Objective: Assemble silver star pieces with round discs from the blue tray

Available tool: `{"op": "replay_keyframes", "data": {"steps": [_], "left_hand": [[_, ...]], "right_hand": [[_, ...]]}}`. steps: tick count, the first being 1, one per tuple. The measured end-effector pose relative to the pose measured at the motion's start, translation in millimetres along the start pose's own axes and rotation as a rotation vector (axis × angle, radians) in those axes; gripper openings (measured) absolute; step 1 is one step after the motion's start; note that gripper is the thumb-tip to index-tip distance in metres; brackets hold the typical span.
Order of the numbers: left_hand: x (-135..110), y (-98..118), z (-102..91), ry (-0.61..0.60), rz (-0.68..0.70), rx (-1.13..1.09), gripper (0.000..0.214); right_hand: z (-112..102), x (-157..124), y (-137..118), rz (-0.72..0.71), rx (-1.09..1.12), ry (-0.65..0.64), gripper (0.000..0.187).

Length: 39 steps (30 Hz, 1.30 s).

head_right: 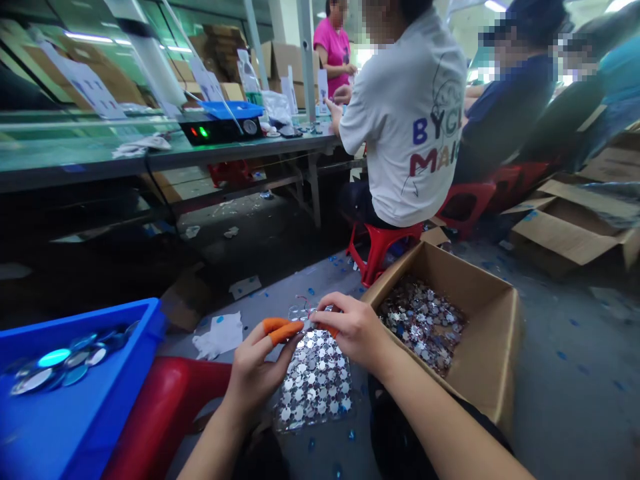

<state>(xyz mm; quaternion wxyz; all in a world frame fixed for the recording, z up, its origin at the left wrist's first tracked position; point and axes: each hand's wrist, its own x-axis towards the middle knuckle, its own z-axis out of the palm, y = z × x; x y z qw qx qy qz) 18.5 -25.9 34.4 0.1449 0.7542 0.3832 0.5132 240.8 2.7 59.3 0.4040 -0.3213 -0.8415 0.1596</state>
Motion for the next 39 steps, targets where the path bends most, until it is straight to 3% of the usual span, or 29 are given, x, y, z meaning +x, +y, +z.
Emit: {"op": "replay_keyframes", "data": {"steps": [4,10,17,28,39], "left_hand": [[-1,1,0.0,-0.097,-0.072,-0.044,0.022],[-2,-3,1.1,-0.249,-0.141,-0.077,0.015],[-4,-4,0.8,-0.351,-0.191,-0.135,0.017],[3,4,-1.0,-0.406,-0.176,-0.239,0.015],[7,5,0.7,-0.351,-0.221,-0.283,0.007]], "right_hand": [[-3,-2,3,0.001,-0.059,-0.070,0.040],[-7,-3,3,0.019,-0.114,-0.197,0.028],[-13,-6,-2,0.055,-0.133,-0.293,0.026],[-21,-14,0,0.116,0.064,-0.360,0.026],[-25,-20,5,0.160,0.288,-0.292,0.021]]}}
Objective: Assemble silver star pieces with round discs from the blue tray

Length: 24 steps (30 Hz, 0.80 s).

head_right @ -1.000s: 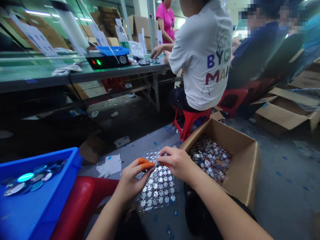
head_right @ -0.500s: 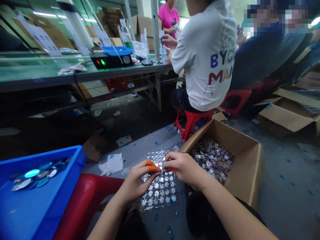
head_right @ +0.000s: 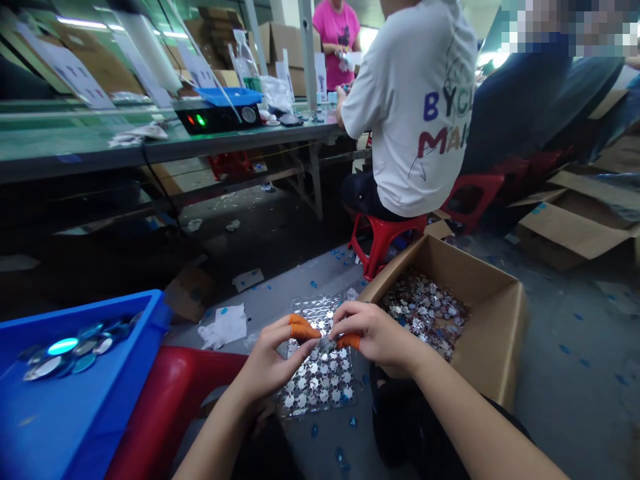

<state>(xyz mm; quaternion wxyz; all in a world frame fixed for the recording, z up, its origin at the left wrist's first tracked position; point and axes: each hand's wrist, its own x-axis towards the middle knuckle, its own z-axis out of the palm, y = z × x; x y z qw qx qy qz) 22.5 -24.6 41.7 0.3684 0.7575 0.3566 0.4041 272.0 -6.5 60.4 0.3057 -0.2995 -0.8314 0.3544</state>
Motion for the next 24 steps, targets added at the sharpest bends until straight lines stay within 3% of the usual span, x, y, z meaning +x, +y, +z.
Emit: {"op": "replay_keyframes", "data": {"steps": [6,10,14,19,24], "left_hand": [[1,2,-8.0,0.159,-0.003,-0.001,0.007],[-28,31,-14.3,0.243,-0.008,0.235,0.010],[-93,90,-22.2,0.258,-0.193,0.523,0.015],[-199,173,-28.7,0.179,-0.478,0.789,0.016],[-290,208,-49.9,0.263,-0.692,0.982,0.018]], "right_hand": [[-2,5,3,0.010,0.046,0.028,0.015],[-2,12,3,0.017,0.009,0.030,0.021],[8,25,14,-0.015,-0.012,0.035,0.027],[33,33,11,-0.088,-0.013,-0.036,0.024],[52,38,0,-0.128,-0.040,-0.080,0.022]]}}
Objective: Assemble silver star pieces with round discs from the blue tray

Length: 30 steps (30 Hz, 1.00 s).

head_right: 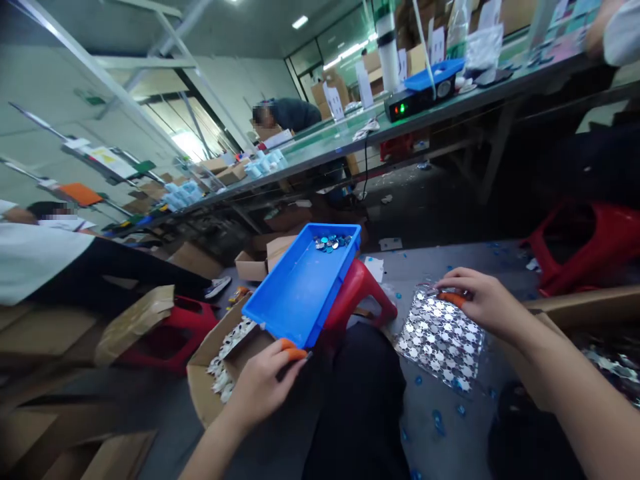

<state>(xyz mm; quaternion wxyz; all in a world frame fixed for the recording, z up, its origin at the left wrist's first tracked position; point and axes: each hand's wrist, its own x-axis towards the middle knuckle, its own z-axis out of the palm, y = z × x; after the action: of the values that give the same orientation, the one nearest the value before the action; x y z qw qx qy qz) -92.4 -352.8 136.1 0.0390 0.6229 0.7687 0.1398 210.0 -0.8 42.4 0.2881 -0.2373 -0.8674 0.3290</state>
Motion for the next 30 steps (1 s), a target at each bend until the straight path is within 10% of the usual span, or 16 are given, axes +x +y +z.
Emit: {"op": "replay_keyframes", "data": {"steps": [6,16,30], "left_hand": [[-31,-53,-10.8,0.065,-0.116,0.070,0.021],[-12,-102,7.9,0.169,-0.451,-0.387,0.041],[-12,-129,26.6,0.137,-0.841,-0.609,0.073]], "right_hand": [[9,3,-2,0.014,-0.012,-0.009,0.022],[10,1,11,0.020,-0.027,0.022,0.018],[9,1,10,0.027,-0.037,0.032,0.022]]}}
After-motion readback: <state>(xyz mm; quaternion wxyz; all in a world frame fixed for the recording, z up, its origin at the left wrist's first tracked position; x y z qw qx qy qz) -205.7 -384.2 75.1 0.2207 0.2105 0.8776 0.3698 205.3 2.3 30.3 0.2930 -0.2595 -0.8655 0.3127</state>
